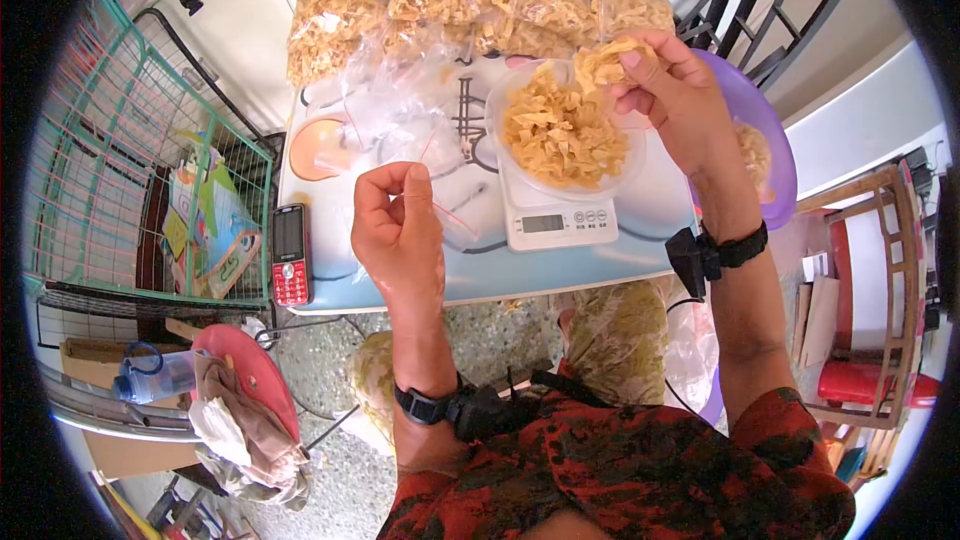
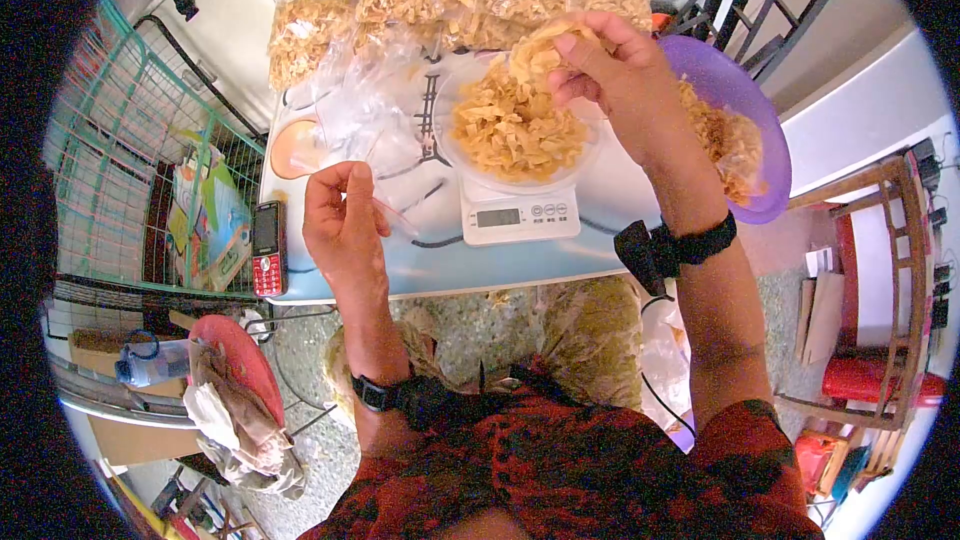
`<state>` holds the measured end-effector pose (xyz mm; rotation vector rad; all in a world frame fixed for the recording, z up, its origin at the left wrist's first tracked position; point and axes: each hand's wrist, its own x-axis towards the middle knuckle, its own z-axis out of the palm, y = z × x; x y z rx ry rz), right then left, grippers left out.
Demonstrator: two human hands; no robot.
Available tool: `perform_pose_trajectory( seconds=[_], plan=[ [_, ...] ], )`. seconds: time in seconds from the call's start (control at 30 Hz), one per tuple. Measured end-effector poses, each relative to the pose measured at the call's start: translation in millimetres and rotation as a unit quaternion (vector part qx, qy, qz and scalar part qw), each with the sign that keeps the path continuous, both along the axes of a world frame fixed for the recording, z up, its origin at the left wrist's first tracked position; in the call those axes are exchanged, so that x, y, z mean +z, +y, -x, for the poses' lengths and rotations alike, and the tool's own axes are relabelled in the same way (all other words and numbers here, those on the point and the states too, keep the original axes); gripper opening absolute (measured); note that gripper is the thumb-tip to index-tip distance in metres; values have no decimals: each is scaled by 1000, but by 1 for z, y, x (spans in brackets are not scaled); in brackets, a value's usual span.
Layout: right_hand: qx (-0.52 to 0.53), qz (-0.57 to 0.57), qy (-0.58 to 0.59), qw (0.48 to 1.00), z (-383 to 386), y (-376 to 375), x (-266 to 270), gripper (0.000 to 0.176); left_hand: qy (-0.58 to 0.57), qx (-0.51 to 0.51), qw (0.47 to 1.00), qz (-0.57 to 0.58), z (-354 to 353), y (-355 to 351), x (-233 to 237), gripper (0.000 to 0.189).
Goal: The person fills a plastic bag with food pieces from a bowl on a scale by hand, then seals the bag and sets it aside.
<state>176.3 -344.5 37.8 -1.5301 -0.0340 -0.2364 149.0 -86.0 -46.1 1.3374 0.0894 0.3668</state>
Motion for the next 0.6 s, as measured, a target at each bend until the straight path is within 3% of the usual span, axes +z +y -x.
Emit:
perform_pose_trajectory(
  seconds=[0.17, 0.27, 0.6],
  plan=[
    [48, -136, 6, 989, 0, -11, 1, 25, 2, -6, 1000, 22, 1, 1, 2, 11],
    [57, -188, 26, 980, 2, -8, 2, 17, 5, -9, 1000, 19, 2, 2, 5, 11],
    [76, -333, 71, 937, 5, -6, -5, 14, 8, -5, 999, 44, 4, 9, 9, 13]
  ],
)
